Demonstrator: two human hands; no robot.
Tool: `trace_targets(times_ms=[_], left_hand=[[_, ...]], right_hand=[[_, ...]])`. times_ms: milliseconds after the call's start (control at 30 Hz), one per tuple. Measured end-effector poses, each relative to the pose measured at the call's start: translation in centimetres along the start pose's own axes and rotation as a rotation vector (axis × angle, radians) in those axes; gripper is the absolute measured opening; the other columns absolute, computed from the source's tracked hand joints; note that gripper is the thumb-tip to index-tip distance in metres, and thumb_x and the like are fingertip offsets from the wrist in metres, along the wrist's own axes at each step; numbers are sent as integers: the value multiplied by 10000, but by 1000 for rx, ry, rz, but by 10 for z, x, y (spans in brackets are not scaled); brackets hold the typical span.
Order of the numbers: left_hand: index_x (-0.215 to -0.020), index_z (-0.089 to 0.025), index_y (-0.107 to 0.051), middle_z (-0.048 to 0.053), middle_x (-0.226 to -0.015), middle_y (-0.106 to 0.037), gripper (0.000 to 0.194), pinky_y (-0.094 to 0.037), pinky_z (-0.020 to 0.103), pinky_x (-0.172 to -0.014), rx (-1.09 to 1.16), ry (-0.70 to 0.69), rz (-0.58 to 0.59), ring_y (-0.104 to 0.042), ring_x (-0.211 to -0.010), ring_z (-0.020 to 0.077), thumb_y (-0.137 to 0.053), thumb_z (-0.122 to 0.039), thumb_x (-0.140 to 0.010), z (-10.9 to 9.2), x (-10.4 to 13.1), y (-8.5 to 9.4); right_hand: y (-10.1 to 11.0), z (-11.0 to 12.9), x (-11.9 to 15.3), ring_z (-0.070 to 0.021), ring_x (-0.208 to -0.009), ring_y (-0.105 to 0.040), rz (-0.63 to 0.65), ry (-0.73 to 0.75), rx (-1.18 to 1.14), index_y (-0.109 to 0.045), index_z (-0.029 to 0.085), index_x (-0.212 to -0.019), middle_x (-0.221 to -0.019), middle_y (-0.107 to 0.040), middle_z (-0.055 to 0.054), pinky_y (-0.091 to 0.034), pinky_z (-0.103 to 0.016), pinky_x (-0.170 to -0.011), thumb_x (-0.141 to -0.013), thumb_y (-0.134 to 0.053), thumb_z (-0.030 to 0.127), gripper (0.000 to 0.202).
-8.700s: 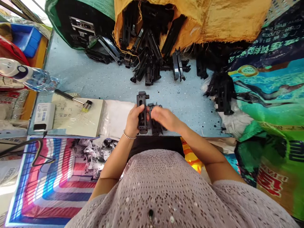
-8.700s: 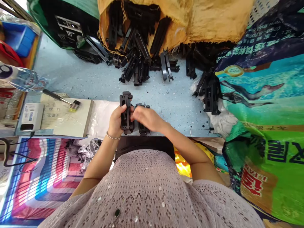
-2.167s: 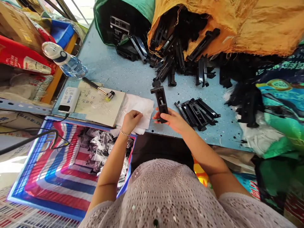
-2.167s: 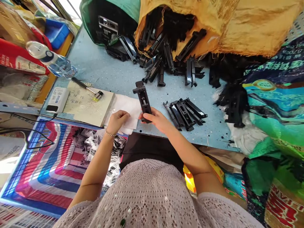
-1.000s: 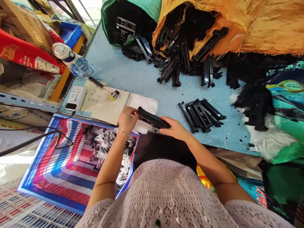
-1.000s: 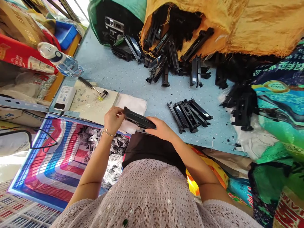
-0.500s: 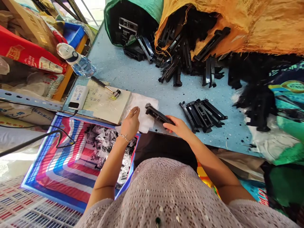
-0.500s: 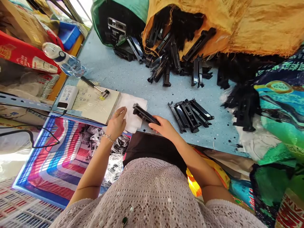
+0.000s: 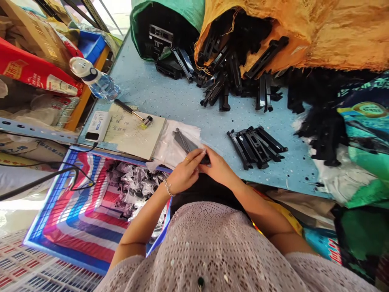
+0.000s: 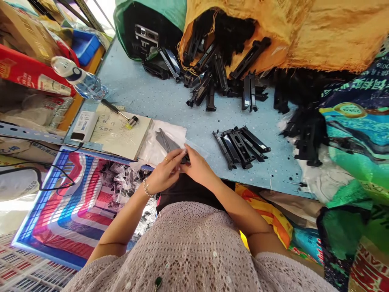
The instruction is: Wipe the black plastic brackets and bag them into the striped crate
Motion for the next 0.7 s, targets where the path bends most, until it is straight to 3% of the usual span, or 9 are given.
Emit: trace_targets(times_ms=[100,200,300,367,400,467,533,633,700], left_hand=[[-1472,-242,-513,136,-1429,-565,586,-605,394,-1005,-70,146,-82,-661,-1200,247,-611,-169,-899,20,5,11],[-1251,-228,-671,91,-1229,-657,366,-616,280,-728,-73,324,-325,-679,-833,143,-660,-227,-885,50,12,45],[-1158,-237,-707,71,-1126,-676,305,-592,283,-719,-19,343,-591,-668,-883,165,-713,-280,-856,41,29,99],[-1148,-286,-721,53,-1105,-689,316,-593,338,-834,-54,332,-643,-675,-985,202,-741,-287,-832,19,53,140],[-1148,-320,-728,41,-1114,-698,338,-582,366,-894,-95,346,-587,-677,-1020,218,-761,-291,-813,11,67,154],[-1185,-387,-722,21,-1174,-716,397,-576,396,-918,-143,467,-278,-693,-1021,247,-763,-342,-793,19,104,158],[-1160,-380,-725,26,-1158,-742,363,-589,386,-830,-135,678,72,-720,-939,262,-705,-405,-798,57,161,136],[-912,-251,-736,96,-939,-776,231,-565,431,-839,-272,1076,395,-739,-905,330,-630,-324,-720,137,256,92],[-720,-206,-682,139,-730,-728,119,-560,466,-756,-331,1243,521,-736,-810,372,-633,-294,-657,173,299,60]], right_hand=[[-17,14,10,-267,-1360,-580,168,64,-251,-451,263,-1537,-1511,-559,-110,-501,-466,-1144,-905,-645,247,662],[-30,18,13,-236,-1371,-575,271,155,-372,-388,289,-1571,-1531,-544,-98,-503,-452,-1145,-985,-556,297,610],[-33,1,3,-271,-1459,-477,168,214,-87,-417,260,-1550,-1540,-530,-126,-395,-543,-1217,-1014,-518,290,547],[-36,-14,-2,-324,-1531,-361,109,239,197,-460,224,-1526,-1577,-485,-152,-289,-608,-1255,-986,-576,270,554],[-39,-19,-3,-345,-1551,-316,102,252,309,-473,210,-1520,-1592,-464,-162,-258,-626,-1259,-976,-598,269,562],[-43,-25,-3,-359,-1571,-262,93,275,447,-470,200,-1528,-1609,-440,-170,-240,-635,-1258,-985,-596,291,565],[-46,-22,-3,-357,-1580,-237,105,312,513,-466,203,-1536,-1601,-453,-165,-226,-638,-1257,-1002,-576,318,558],[-58,-12,-12,-357,-1577,-247,156,360,552,-481,224,-1529,-1580,-489,-146,-187,-660,-1256,-1021,-536,320,520],[-69,-4,-25,-350,-1575,-256,190,387,546,-489,227,-1523,-1587,-485,-143,-162,-665,-1258,-1034,-494,296,494]])
Point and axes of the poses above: each hand's wrist, its own x-axis away from the middle knuckle, its own y-axis out of the back of the hand, z = x × y, the point moved 10 cm from there along -x, towards the middle knuckle
